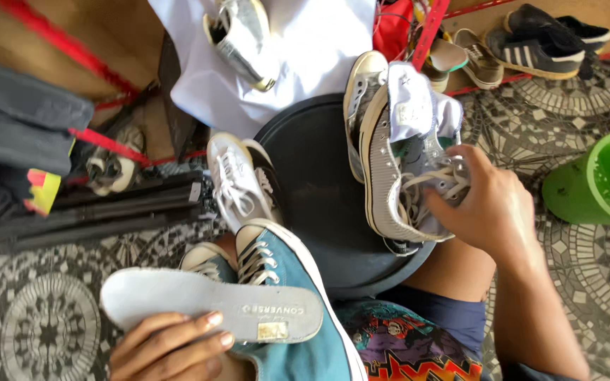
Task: The person unties laces on a white shoe and then moves between several pairs of sneakers, picking up individual shoes and insoles and placing them on a central black stool.
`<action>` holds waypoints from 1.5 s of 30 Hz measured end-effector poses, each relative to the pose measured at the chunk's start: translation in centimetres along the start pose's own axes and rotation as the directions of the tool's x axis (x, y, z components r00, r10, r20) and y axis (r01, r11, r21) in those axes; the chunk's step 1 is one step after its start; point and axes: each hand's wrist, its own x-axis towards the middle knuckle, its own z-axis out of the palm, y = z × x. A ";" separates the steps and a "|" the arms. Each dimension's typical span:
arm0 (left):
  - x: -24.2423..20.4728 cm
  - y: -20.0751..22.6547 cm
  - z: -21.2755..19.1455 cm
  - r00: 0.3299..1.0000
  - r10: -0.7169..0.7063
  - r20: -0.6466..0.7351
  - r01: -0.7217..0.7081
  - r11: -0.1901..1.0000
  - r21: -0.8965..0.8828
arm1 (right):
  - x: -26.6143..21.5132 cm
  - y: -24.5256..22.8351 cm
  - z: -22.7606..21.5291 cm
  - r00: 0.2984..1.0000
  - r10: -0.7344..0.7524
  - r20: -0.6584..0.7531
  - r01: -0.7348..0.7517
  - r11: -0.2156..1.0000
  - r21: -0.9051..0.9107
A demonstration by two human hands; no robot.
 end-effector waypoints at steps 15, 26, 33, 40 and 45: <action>2.3 2.2 -3.5 0.991 0.011 0.135 0.009 0.989 -0.148 | 0.4 1.2 -3.5 0.714 -0.542 -0.444 0.627 0.777 0.059; 1.8 3.7 -3.2 0.991 -0.135 0.008 0.135 0.985 -0.111 | 6.9 -12.7 0.4 0.640 -0.694 -0.331 0.769 0.587 0.255; 0.4 3.5 -3.3 0.997 -0.072 -0.017 0.070 0.994 -0.085 | 9.8 -13.8 7.1 0.613 -0.774 -0.159 0.788 0.586 0.190; 1.0 3.4 -3.0 0.990 -0.113 0.080 0.124 0.981 -0.152 | 10.7 -15.5 9.1 0.677 -0.735 0.021 0.729 0.675 0.115; 1.5 3.6 -2.0 0.980 -0.197 -0.017 0.194 0.973 -0.127 | 9.5 -18.1 9.7 0.790 -0.558 0.255 0.587 0.808 -0.051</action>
